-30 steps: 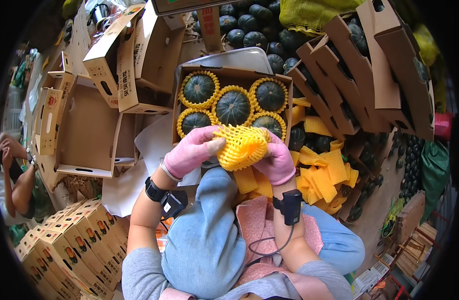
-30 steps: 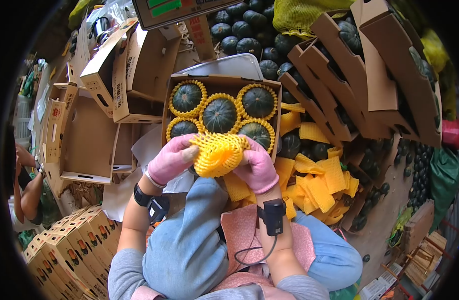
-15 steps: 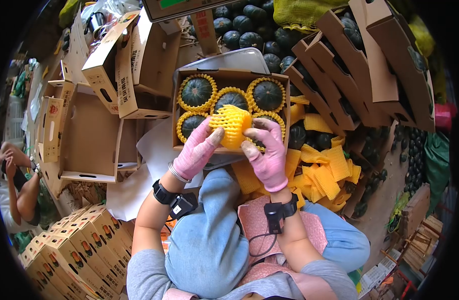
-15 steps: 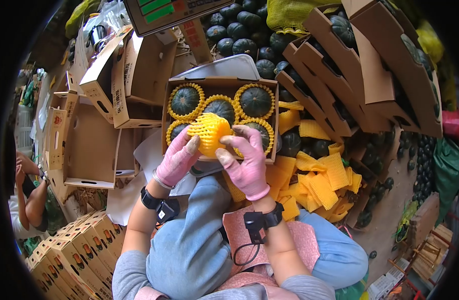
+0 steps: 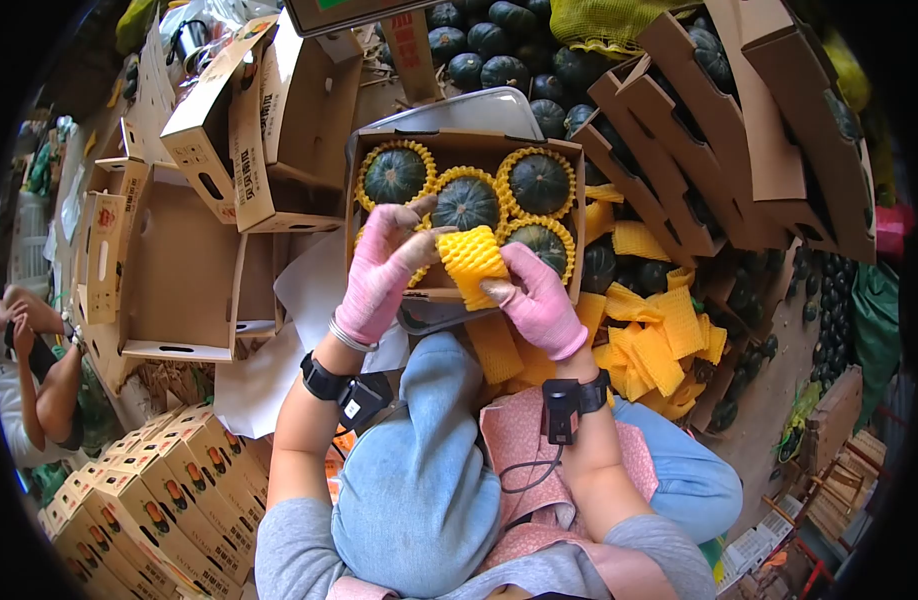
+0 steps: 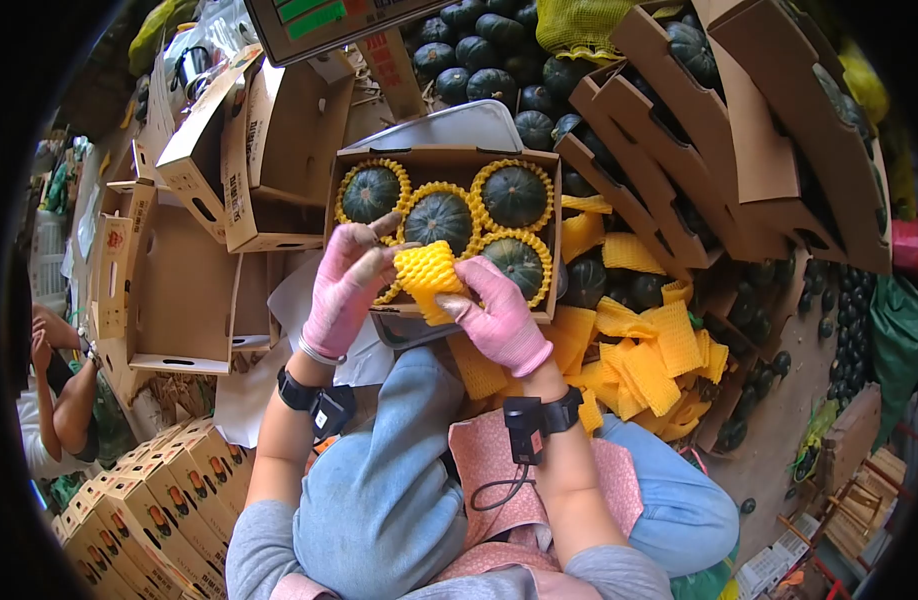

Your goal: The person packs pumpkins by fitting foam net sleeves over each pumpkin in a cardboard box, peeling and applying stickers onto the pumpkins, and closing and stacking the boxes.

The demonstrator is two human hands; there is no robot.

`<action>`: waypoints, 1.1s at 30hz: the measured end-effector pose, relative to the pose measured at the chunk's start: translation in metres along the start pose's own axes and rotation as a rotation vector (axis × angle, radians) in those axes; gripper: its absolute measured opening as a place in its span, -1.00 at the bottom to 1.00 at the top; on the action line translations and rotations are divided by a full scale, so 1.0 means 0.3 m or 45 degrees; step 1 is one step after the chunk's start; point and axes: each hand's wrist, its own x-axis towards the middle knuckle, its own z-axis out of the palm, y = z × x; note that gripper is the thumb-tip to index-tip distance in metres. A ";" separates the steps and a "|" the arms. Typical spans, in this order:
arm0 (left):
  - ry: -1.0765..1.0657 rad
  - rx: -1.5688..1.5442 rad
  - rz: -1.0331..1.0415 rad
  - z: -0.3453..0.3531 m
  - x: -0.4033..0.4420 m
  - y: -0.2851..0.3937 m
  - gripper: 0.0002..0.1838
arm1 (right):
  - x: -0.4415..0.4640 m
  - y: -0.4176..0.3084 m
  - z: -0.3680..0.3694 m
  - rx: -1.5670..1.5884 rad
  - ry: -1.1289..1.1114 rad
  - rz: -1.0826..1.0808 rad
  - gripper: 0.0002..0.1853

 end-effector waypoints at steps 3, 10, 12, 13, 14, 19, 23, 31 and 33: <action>-0.105 0.277 0.083 -0.007 0.026 0.008 -0.59 | 0.021 -0.008 -0.014 -0.185 -0.059 -0.001 -0.59; -0.460 0.999 0.006 -0.064 0.114 -0.036 -0.67 | 0.133 -0.032 -0.015 -0.701 -0.235 0.289 -0.46; -0.524 1.553 -0.011 -0.034 0.125 -0.012 -0.71 | 0.175 -0.062 -0.009 -1.003 -0.321 0.499 -0.48; -0.555 1.827 -0.009 -0.022 0.129 -0.011 -0.73 | 0.183 -0.068 0.011 -1.104 -0.322 0.469 -0.55; -0.564 1.934 0.202 -0.019 0.129 -0.035 -0.76 | 0.173 -0.033 0.041 -1.209 -0.229 0.306 -0.59; -0.792 2.090 0.509 -0.015 0.126 -0.023 -0.83 | 0.087 0.028 0.054 -1.171 -0.151 0.073 -0.73; -0.885 1.877 0.336 -0.034 0.111 0.007 -0.85 | 0.063 0.021 -0.038 -0.892 -0.408 -0.011 -0.71; -0.839 2.229 0.470 -0.023 0.108 -0.041 -0.91 | 0.050 0.191 -0.390 -1.006 0.627 0.385 -0.69; -0.818 2.420 0.587 0.023 0.096 -0.034 -0.93 | 0.054 0.258 -0.422 -1.139 0.128 0.536 -0.42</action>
